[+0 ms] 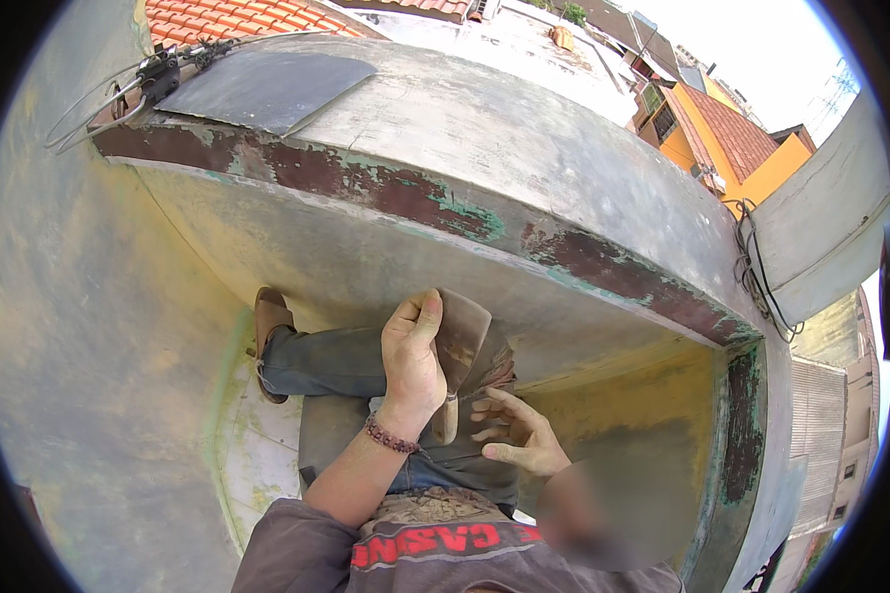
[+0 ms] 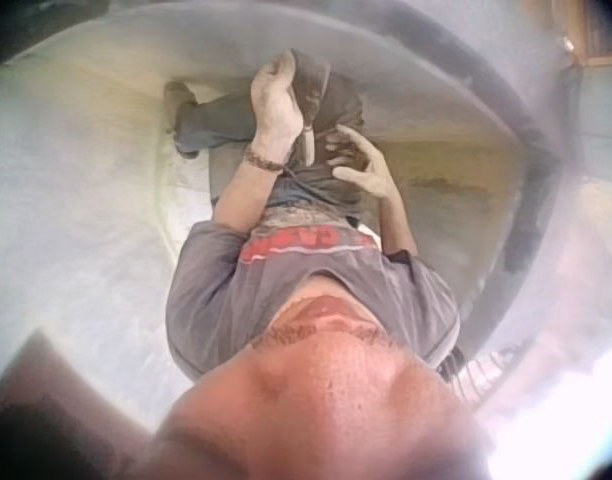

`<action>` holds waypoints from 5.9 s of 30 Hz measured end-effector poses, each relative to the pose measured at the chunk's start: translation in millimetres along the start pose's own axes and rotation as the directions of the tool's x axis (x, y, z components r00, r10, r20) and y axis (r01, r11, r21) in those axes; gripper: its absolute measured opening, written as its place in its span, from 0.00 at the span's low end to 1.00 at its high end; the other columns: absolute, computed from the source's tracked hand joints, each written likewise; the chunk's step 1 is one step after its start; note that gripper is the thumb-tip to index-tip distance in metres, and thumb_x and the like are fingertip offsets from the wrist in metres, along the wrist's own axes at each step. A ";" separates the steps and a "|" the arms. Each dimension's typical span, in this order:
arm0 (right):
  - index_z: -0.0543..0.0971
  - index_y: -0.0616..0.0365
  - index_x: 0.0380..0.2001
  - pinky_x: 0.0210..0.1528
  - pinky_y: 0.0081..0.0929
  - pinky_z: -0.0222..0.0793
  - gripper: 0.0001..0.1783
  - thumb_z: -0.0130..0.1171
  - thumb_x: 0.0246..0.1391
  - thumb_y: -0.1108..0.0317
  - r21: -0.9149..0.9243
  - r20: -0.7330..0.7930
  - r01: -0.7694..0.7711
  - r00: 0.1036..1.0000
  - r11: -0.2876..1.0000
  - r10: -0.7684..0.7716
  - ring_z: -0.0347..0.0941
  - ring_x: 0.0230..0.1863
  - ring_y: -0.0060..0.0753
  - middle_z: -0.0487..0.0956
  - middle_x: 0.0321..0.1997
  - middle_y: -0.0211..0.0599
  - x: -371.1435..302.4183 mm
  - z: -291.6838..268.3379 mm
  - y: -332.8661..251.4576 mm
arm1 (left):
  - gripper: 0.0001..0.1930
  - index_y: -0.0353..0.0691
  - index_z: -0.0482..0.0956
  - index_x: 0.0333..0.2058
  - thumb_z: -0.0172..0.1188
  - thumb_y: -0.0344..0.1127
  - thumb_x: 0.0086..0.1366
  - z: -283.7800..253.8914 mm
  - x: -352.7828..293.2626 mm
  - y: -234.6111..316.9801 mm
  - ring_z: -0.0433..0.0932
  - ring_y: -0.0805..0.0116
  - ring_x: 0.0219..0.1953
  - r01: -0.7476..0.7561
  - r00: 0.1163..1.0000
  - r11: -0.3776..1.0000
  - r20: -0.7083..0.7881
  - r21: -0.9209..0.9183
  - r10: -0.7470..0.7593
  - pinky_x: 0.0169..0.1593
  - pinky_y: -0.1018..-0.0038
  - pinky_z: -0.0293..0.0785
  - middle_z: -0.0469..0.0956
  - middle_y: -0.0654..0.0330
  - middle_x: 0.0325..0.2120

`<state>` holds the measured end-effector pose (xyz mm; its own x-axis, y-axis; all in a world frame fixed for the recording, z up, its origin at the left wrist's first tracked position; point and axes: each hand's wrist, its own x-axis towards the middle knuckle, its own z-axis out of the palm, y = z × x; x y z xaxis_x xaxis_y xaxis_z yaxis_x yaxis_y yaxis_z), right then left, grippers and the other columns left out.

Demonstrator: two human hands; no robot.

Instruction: The person scrapes old paint from the curved interior surface of a large water tank using a hand scraper. They work along the upper rim and side walls, removing flaking paint and residue.

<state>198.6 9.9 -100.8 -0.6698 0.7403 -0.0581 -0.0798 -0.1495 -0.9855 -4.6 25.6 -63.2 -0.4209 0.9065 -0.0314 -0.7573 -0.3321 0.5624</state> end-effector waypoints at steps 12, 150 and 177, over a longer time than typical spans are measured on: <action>0.71 0.64 0.43 0.20 0.15 0.59 0.19 0.46 0.67 0.55 0.086 -0.034 0.088 0.996 0.992 -0.085 0.61 0.15 0.15 0.70 0.20 0.27 27.3 28.9 -31.3 | 0.15 0.33 0.69 0.46 0.50 0.41 0.71 35.3 -2.4 2.1 0.81 0.62 0.34 0.131 0.951 0.990 0.277 0.054 -0.141 0.43 0.64 0.79 0.79 0.55 0.33; 0.60 0.58 0.57 0.12 0.16 0.54 0.26 0.44 0.66 0.51 0.139 -0.212 0.034 0.977 0.990 -0.004 0.58 0.13 0.19 0.65 0.20 0.31 55.0 58.3 -48.6 | 0.19 0.38 0.72 0.38 0.48 0.52 0.71 40.4 16.1 5.8 0.75 0.77 0.18 -0.070 0.982 0.957 0.188 0.282 0.016 0.21 0.80 0.72 0.75 0.65 0.22; 0.64 0.60 0.55 0.12 0.16 0.55 0.22 0.45 0.67 0.54 0.063 -0.269 0.123 0.958 0.990 -0.102 0.57 0.12 0.16 0.65 0.19 0.28 51.3 57.3 -41.7 | 0.19 0.39 0.72 0.37 0.47 0.51 0.72 34.9 13.3 -8.2 0.73 0.79 0.17 -0.051 0.979 0.965 0.201 0.257 -0.002 0.21 0.80 0.72 0.74 0.66 0.21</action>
<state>125.3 16.5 -53.5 -0.4352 0.9004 0.0021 -0.2082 -0.0983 -0.9731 13.4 49.5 -39.5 -0.3103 0.9410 0.1346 -0.5811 -0.2999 0.7565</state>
